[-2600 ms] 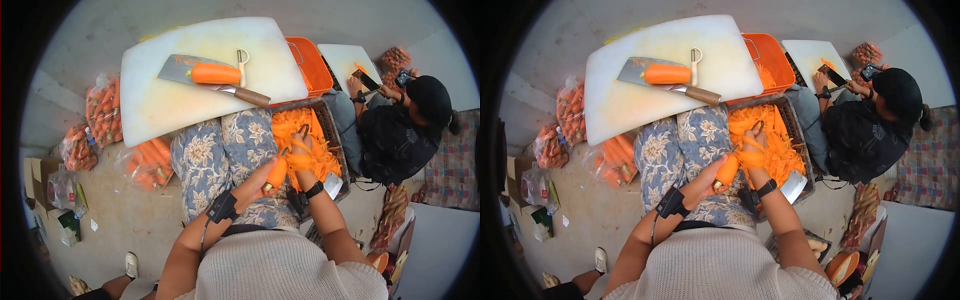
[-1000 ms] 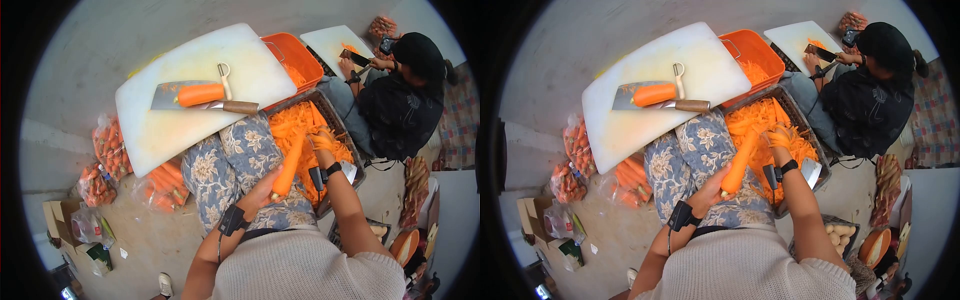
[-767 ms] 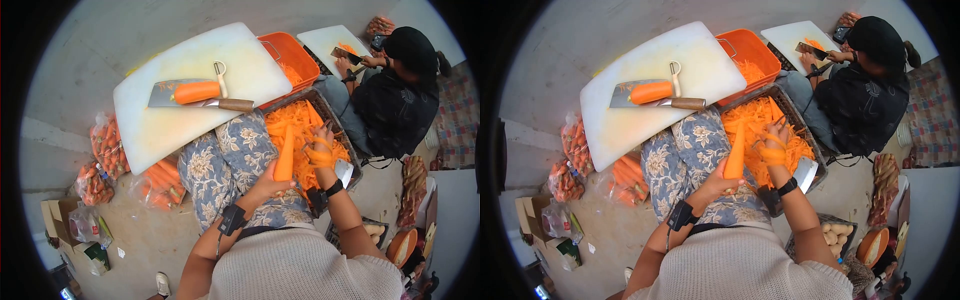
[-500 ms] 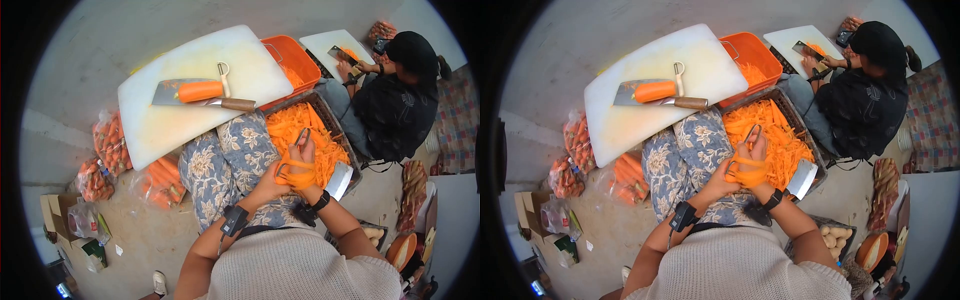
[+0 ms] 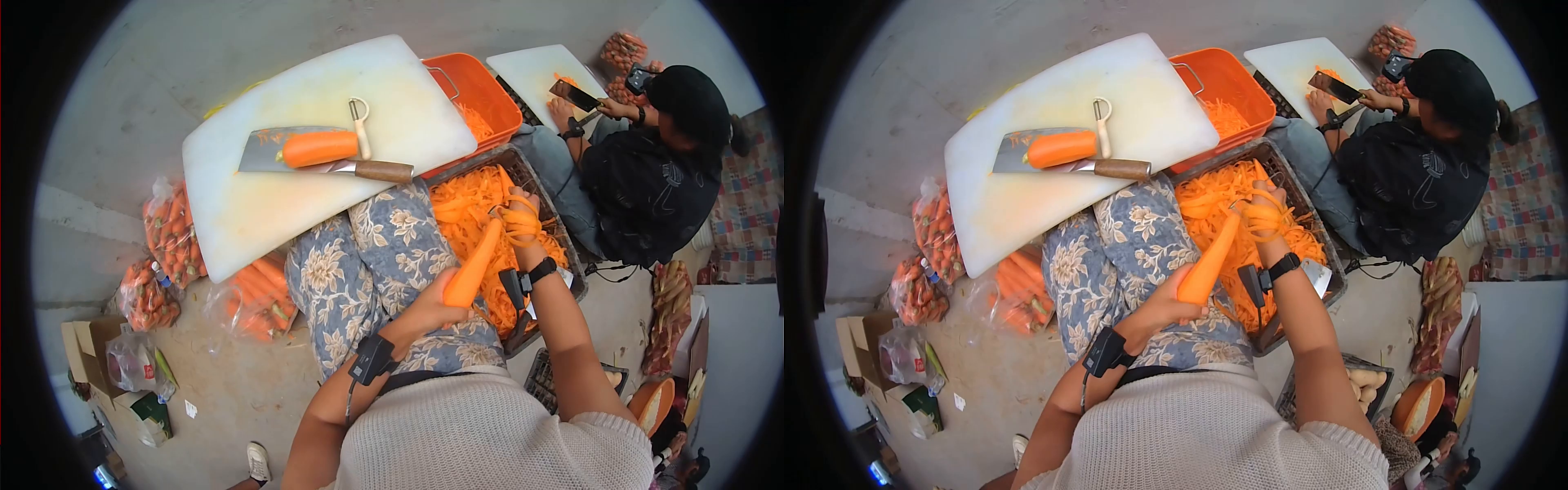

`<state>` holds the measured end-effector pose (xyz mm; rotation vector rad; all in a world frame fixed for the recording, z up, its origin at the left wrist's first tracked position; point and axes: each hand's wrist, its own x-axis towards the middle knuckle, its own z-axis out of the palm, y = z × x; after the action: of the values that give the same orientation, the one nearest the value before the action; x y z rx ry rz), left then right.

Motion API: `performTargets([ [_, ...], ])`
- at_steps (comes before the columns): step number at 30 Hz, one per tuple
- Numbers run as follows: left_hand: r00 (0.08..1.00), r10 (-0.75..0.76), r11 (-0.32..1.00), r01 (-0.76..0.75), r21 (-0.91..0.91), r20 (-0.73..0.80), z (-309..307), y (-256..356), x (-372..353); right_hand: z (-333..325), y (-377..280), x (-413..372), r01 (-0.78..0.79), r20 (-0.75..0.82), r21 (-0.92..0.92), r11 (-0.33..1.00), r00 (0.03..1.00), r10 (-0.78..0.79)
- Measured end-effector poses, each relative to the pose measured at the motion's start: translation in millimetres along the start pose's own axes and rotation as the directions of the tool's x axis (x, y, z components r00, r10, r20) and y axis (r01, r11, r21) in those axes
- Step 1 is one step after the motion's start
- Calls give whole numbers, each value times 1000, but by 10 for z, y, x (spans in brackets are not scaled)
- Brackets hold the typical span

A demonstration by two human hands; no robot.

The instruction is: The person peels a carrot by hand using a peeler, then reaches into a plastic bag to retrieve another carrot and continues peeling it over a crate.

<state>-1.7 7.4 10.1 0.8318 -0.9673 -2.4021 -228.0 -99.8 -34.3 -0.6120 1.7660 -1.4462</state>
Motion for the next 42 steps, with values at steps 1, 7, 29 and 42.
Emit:
performTargets([
  [1, 999, 33, 999, -33, 21, 32, 21, 6, -31, -74, 0, 48, 1, -4, 2, 1000, 1000, -1],
  [7, 998, 34, 999, -33, -20, 49, 63, 143, -96, -174, -280, -292, 92, -167, 192, 977, 984, -60],
  [29, 987, 79, 932, -24, -361, 138, 155, 140, -400, 239, -810, -809, 265, -17, 320, 910, 962, -274],
  [42, 965, 218, 881, -132, -454, 143, 142, 316, -518, 195, -943, -1243, 282, 23, 433, 856, 946, -324],
])
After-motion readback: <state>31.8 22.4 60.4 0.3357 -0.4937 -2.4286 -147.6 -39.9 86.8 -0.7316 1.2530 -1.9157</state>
